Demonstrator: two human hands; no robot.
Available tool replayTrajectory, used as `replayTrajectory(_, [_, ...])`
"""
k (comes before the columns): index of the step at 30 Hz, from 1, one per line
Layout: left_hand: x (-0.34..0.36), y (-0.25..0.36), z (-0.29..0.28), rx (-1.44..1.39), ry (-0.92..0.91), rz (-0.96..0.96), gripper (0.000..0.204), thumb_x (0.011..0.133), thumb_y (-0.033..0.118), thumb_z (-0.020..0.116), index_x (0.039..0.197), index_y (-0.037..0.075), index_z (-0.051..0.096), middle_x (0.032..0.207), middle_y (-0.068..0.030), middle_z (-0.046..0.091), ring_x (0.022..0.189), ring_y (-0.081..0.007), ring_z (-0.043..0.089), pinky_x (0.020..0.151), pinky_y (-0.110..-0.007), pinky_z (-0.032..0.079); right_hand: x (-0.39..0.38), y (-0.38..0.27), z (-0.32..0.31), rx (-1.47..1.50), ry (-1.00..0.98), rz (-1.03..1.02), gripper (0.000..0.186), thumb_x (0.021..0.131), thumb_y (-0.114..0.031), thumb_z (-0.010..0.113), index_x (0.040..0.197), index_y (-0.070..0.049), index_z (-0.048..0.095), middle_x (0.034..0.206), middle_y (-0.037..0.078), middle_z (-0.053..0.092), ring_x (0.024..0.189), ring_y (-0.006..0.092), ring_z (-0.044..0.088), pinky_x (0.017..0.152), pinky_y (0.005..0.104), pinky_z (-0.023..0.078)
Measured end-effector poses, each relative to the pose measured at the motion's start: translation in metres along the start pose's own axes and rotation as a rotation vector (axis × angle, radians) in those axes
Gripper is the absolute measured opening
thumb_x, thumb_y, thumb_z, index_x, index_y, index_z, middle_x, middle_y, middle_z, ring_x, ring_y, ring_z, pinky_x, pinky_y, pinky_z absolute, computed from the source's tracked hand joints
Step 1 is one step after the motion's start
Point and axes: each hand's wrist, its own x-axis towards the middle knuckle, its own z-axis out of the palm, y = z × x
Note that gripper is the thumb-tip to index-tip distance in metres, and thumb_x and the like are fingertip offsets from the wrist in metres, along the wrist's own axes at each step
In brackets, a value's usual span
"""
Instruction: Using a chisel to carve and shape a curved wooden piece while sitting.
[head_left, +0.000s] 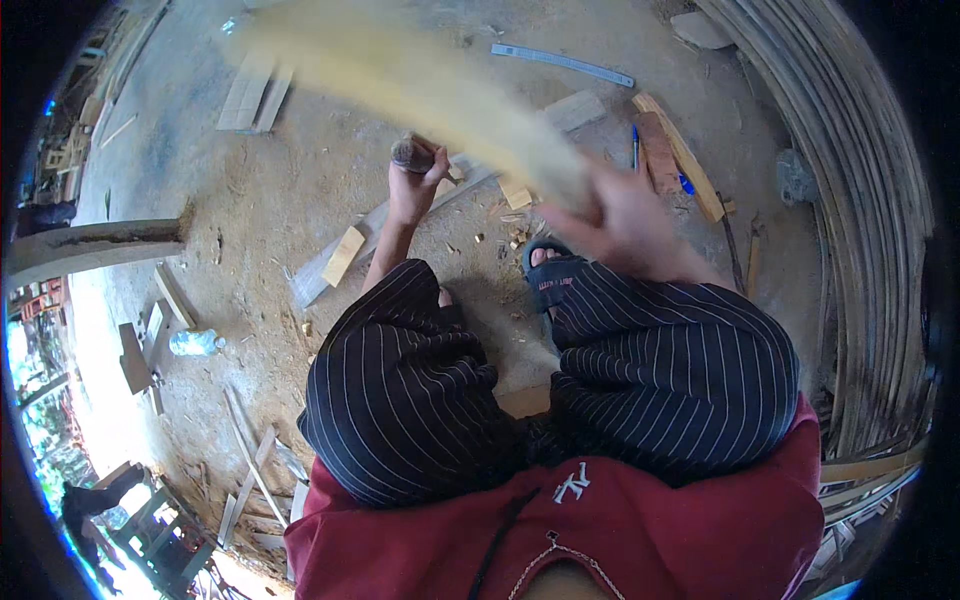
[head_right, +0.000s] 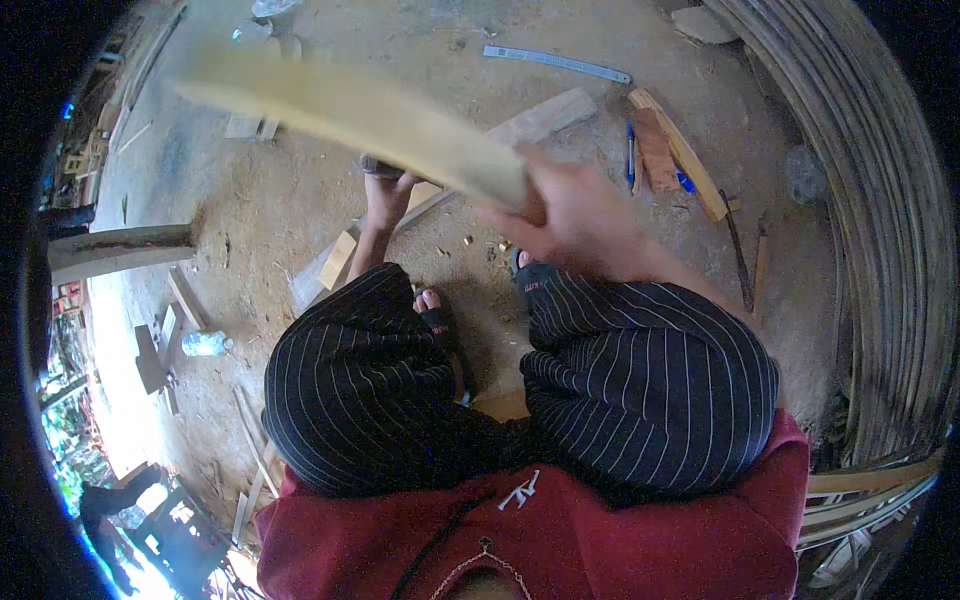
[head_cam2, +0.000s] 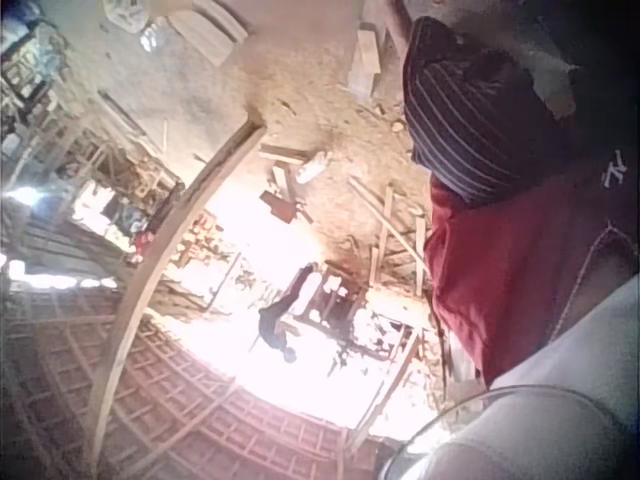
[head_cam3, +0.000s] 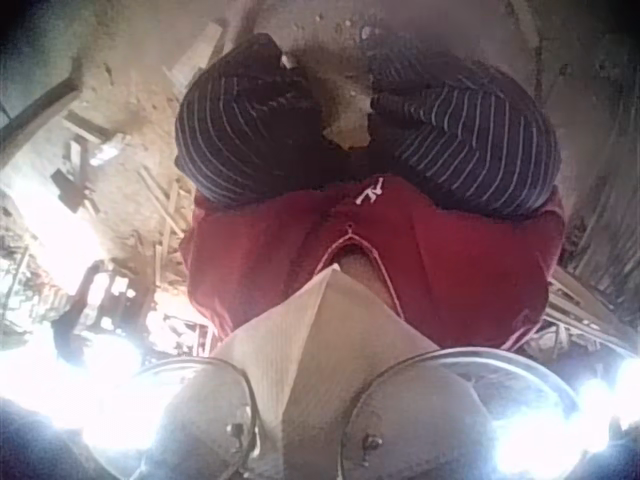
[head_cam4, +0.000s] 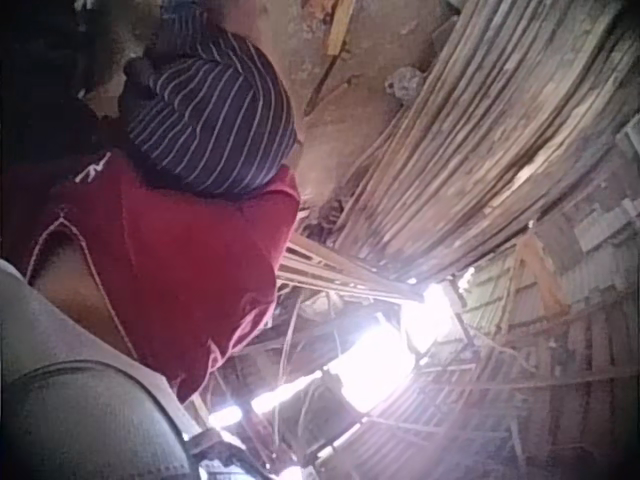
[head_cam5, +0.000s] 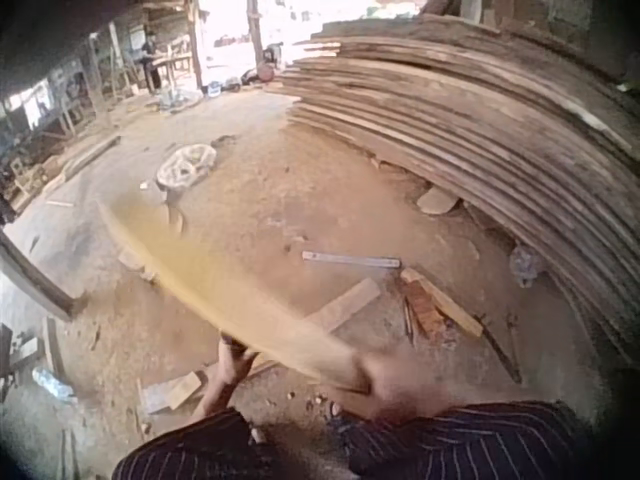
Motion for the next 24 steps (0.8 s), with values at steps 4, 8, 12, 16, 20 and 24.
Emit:
replayTrajectory(4, [-0.0003,0.0015,0.0012,0.06,0.003,0.097,0.013,0.081,0.003,0.063,0.078,0.004,0.05,0.073,-0.0013,0.055,0.068,-0.0081,0.052,0.063,-0.025,0.046,0.0001,0.003,0.0013,-0.246,-0.092,0.034,0.052,0.082,-0.047,0.054,0.097,0.003,0.054,0.072,0.023,0.062,0.066,0.0356,0.063,0.06,0.043,0.049])
replayTrajectory(8, [-0.002,0.0009,0.0047,-0.132,-0.018,-0.018,0.012,0.082,0.004,0.063,0.084,0.004,0.051,0.078,-0.0022,0.056,0.07,-0.0092,0.053,0.065,-0.026,0.047,0.0008,0.0022,0.0026,0.303,0.227,-0.12,0.056,0.081,-0.049,0.055,0.101,0.004,0.054,0.074,0.024,0.062,0.069,0.0386,0.062,0.063,0.0454,0.049])
replayTrajectory(12, [-0.001,-0.0008,0.0041,-0.115,0.053,0.147,0.014,0.08,0.005,0.065,0.085,0.002,0.052,0.078,-0.0026,0.058,0.069,-0.0104,0.054,0.065,-0.026,0.046,0.0023,0.0019,0.003,-0.287,-0.254,0.068,0.06,0.081,-0.051,0.054,0.104,0.004,0.054,0.076,0.023,0.062,0.069,0.0377,0.062,0.064,0.0446,0.049])
replayTrajectory(16, [-0.0007,-0.0014,0.002,-0.107,0.006,-0.041,0.013,0.08,0.005,0.065,0.083,0.002,0.052,0.076,-0.0022,0.058,0.069,-0.0098,0.054,0.065,-0.025,0.046,-0.0002,0.0027,0.0024,-0.194,0.017,0.025,0.056,0.081,-0.047,0.055,0.102,0.004,0.054,0.075,0.024,0.062,0.072,0.038,0.062,0.065,0.045,0.048])
replayTrajectory(20, [-0.0033,0.0013,0.0033,-0.119,0.073,0.02,0.012,0.08,0.005,0.064,0.082,0.003,0.052,0.075,-0.0005,0.055,0.071,-0.0083,0.053,0.066,-0.025,0.046,0.0017,0.0006,0.001,-0.005,-0.02,-0.021,0.054,0.081,-0.047,0.056,0.097,0.004,0.055,0.074,0.024,0.061,0.072,0.0376,0.062,0.065,0.0438,0.048])
replayTrajectory(24, [-0.0031,0.0018,0.0024,-0.073,0.073,0.024,0.014,0.08,0.003,0.064,0.08,0.004,0.051,0.076,-0.0002,0.055,0.072,-0.0087,0.053,0.067,-0.027,0.047,0.0042,-0.0021,0.0009,-0.206,-0.018,0.009,0.05,0.08,-0.043,0.06,0.095,0.005,0.056,0.075,0.024,0.062,0.069,0.0371,0.063,0.062,0.0428,0.049])
